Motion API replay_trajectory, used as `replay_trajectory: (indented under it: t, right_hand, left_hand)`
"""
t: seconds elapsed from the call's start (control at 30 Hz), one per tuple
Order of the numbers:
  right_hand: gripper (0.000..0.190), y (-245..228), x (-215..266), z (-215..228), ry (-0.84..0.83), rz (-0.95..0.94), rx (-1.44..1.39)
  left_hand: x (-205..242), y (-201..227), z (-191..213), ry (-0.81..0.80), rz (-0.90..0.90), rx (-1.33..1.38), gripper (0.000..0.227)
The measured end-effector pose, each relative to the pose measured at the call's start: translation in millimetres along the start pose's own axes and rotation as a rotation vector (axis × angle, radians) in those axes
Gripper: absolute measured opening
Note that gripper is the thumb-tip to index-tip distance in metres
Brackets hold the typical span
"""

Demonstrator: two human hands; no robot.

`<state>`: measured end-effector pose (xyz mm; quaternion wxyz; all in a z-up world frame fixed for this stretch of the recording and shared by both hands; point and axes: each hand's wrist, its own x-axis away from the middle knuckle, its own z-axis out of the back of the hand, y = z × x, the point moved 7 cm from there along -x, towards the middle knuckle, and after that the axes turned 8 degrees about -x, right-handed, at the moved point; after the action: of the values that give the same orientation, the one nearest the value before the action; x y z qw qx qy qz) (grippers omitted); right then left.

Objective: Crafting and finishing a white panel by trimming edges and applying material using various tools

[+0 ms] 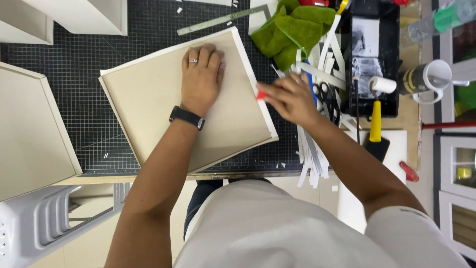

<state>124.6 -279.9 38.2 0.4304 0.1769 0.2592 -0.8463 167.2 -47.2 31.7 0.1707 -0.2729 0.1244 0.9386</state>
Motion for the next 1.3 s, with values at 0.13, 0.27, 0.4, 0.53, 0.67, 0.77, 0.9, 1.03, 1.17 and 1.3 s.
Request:
replay_trajectory:
  t: [0.13, 0.27, 0.4, 0.53, 0.67, 0.77, 0.9, 1.03, 1.17, 1.3]
  right_hand:
    - [0.04, 57, -64, -29, 0.062, -0.027, 0.035]
    - [0.035, 79, -115, -38, 0.106, 0.013, 0.056]
    - [0.04, 84, -103, -40, 0.045, -0.029, -0.058]
    - [0.031, 56, -93, -27, 0.024, 0.093, -0.045]
    - [0.037, 68, -119, -41, 0.074, 0.067, 0.052]
    - [0.036, 67, -125, -36, 0.064, 0.05, 0.019]
    - [0.034, 41, -65, -26, -0.048, 0.001, -0.031]
    - [0.033, -12, -2, 6, -0.066, -0.019, -0.112]
    - [0.03, -18, -2, 7, -0.063, 0.032, -0.044]
    - [0.036, 37, -56, -26, 0.033, -0.018, 0.075]
  left_hand:
    - [2, 1, 0, -0.006, 0.008, -0.01, 0.023]
    - [0, 0, 1, 0.004, -0.002, -0.006, 0.024]
    - [1, 0, -2, -0.013, 0.015, -0.017, 0.025]
    - [1, 1, 0, 0.005, 0.008, -0.015, 0.025]
    - [2, 3, 1, 0.009, -0.008, -0.026, 0.024]
    - [0, 1, 1, 0.019, -0.014, -0.006, 0.023]
    - [4, -1, -6, 0.009, -0.009, -0.006, 0.024]
    - [6, 1, -9, 0.0, -0.002, -0.013, 0.023]
    - [2, 0, -9, 0.013, -0.004, -0.057, 0.023]
    - [5, -1, -16, -0.015, 0.003, -0.054, 0.024]
